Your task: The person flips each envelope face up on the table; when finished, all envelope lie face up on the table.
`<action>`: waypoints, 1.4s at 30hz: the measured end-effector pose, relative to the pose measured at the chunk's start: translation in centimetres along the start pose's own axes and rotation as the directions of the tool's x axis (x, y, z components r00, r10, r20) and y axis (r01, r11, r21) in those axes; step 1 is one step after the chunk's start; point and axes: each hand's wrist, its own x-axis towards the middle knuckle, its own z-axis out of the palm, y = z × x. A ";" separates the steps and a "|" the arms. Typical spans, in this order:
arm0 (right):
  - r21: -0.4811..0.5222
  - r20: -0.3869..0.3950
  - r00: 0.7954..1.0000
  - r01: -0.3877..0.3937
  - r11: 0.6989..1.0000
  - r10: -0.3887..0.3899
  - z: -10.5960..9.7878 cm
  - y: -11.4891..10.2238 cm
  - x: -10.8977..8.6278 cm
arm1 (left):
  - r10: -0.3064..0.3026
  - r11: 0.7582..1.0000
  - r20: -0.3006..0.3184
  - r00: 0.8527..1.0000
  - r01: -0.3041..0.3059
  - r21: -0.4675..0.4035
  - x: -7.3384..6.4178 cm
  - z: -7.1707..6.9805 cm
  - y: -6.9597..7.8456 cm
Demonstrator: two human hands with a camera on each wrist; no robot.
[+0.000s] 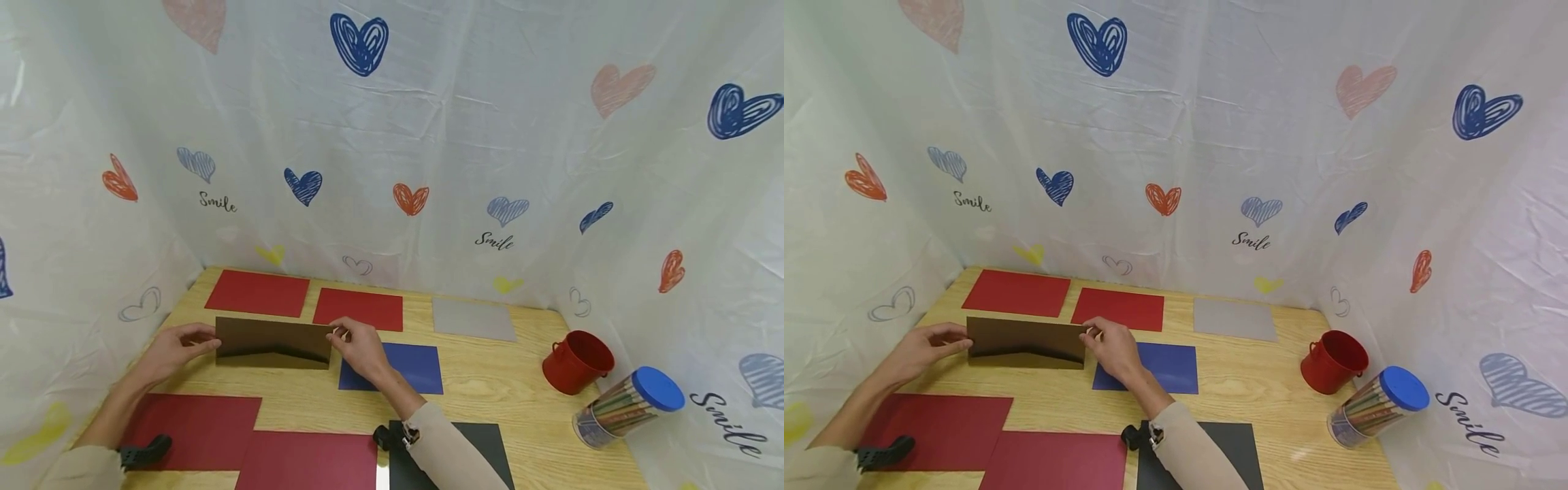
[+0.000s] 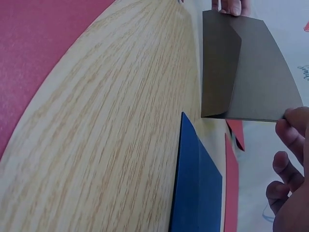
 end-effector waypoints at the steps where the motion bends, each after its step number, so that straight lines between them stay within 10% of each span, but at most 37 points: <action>1: -0.007 0.008 1.000 -0.003 1.000 0.003 0.0 0.0 0.0 | -0.001 1.000 -0.003 1.000 0.001 -0.002 0.0 0.0 0.0; 12: -0.071 0.071 0.997 -0.034 0.997 0.039 0.4 0.4 -0.1 | 0.088 0.995 -0.080 0.993 -0.091 -0.033 0.8 1.2 -0.9; 23: -0.116 0.136 0.988 -0.062 0.991 0.077 0.6 0.8 0.1 | 0.091 0.995 0.003 0.996 -0.091 -0.038 1.4 1.8 -0.8; 30: -0.243 0.219 0.975 0.025 0.970 0.030 0.9 1.2 -0.1 | 0.052 0.997 0.036 0.998 -0.055 0.063 1.2 1.9 -0.6; 42: -0.284 0.251 0.967 0.020 0.959 0.054 1.2 1.5 -0.5 | 0.168 0.955 0.064 0.984 -0.178 0.238 1.3 2.3 -0.7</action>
